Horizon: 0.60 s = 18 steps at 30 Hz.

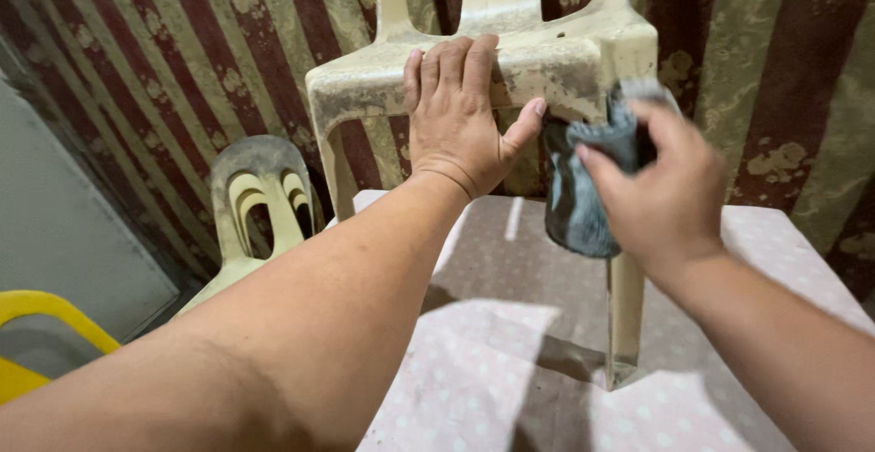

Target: The person wipes a yellow plastic chair with a cloth, cleaning the seat, backrest, and legs. The person then moves the yellow chair aside and wipes a beige plastic chair in the same manner.

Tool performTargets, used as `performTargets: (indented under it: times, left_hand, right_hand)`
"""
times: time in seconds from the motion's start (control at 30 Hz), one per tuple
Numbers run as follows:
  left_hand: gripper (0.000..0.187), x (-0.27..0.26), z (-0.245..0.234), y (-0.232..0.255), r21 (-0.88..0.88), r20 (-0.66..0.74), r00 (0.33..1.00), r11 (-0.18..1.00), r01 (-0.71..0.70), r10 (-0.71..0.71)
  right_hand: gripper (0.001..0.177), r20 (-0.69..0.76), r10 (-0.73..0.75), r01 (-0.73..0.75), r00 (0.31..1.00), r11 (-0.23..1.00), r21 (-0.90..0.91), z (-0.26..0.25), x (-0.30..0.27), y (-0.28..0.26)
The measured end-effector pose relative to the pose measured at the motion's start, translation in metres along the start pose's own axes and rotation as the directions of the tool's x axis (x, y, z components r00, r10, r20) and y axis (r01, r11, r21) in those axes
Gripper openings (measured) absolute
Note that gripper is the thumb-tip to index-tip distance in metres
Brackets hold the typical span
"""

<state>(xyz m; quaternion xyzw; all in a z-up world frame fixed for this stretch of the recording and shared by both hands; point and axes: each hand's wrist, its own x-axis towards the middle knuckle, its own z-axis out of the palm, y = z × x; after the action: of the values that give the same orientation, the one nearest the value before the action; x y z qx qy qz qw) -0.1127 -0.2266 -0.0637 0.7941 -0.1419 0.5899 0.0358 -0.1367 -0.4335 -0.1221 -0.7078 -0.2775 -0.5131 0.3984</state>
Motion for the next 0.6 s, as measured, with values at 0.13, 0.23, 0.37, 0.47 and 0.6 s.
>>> performTargets:
  times: [0.13,0.23,0.37,0.47,0.6]
  left_hand:
    - [0.077,0.000,-0.001,-0.001,0.026,0.002,1.000,1.000,-0.007,0.007]
    - [0.076,0.002,0.001,-0.001,0.042,0.016,1.000,0.999,-0.021,0.021]
    - [0.075,0.001,0.001,0.000,0.046,0.057,0.998,0.999,-0.003,0.001]
    - [0.076,0.002,0.001,-0.001,0.086,0.049,0.999,0.996,-0.016,0.012]
    - [0.076,0.001,0.003,0.000,0.053,0.011,1.000,0.998,-0.014,0.013]
  right_hand:
    - [0.022,0.226,0.584,-0.553,0.780,0.812,-0.188,-0.003,-0.065,0.001]
    - [0.036,0.282,0.679,-0.618,0.678,0.734,-0.283,-0.006,-0.122,0.010]
    - [0.034,0.345,0.767,-0.672,0.541,0.641,-0.372,-0.009,-0.145,0.018]
    - [0.022,0.359,0.757,-0.751,0.546,0.632,-0.190,-0.013,-0.103,0.012]
    - [0.025,0.166,0.404,-0.422,0.900,0.901,0.099,-0.018,-0.001,0.004]
